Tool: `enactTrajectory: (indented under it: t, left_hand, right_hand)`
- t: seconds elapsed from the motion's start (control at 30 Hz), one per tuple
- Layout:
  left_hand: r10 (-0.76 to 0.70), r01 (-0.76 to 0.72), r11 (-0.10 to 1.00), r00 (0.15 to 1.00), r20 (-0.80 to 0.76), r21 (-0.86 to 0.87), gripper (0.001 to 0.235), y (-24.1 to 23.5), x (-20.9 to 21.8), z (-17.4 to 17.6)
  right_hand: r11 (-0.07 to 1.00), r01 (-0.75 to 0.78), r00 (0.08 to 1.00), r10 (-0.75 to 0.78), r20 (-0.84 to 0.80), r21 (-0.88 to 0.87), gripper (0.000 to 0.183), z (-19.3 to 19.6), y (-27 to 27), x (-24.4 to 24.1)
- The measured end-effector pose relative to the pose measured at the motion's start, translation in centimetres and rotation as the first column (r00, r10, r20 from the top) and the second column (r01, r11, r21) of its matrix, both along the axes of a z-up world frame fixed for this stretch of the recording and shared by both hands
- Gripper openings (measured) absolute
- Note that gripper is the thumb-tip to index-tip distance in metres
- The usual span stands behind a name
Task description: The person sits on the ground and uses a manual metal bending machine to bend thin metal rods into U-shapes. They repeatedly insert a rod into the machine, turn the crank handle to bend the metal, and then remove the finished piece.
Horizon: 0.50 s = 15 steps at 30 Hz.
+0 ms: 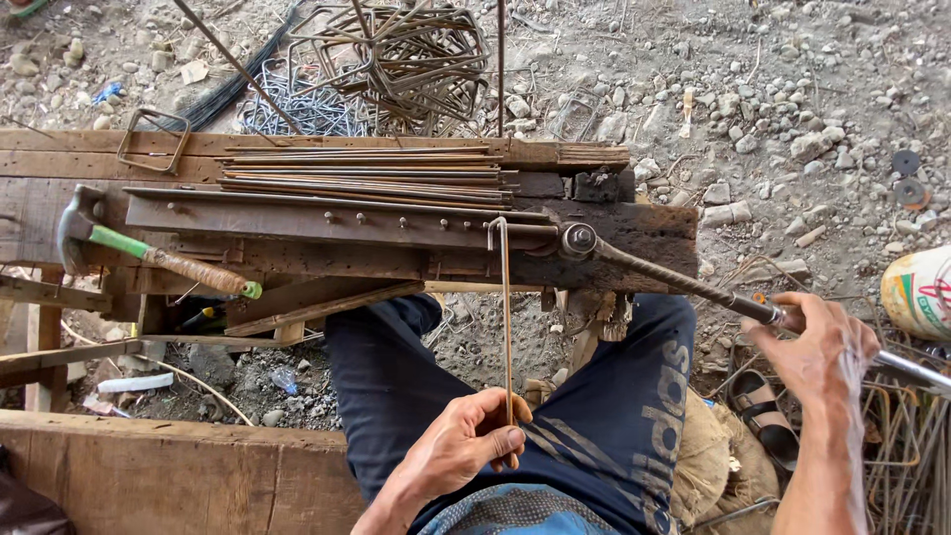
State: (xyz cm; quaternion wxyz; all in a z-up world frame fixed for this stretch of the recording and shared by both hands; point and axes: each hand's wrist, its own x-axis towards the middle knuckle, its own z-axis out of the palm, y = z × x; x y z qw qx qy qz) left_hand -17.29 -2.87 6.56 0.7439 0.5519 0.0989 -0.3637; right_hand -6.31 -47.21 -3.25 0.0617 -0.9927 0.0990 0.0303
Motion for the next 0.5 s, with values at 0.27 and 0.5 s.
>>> enactTrajectory:
  t: [0.27, 0.5]
  left_hand:
    - [0.037, -0.053, 0.988, 0.993, 0.110, 0.143, 0.005, -3.0, -0.2, -0.6]
    - [0.068, -0.196, 0.944, 0.903, 0.424, 0.266, 0.007, -6.5, 0.4, -4.1]
  right_hand:
    - [0.714, 0.004, 0.988, 0.105, -0.113, 0.700, 0.037, 11.7, 18.5, -3.5]
    - [0.611, -0.273, 0.953, 0.276, 0.124, 0.743, 0.031, 8.2, 23.9, -5.7]
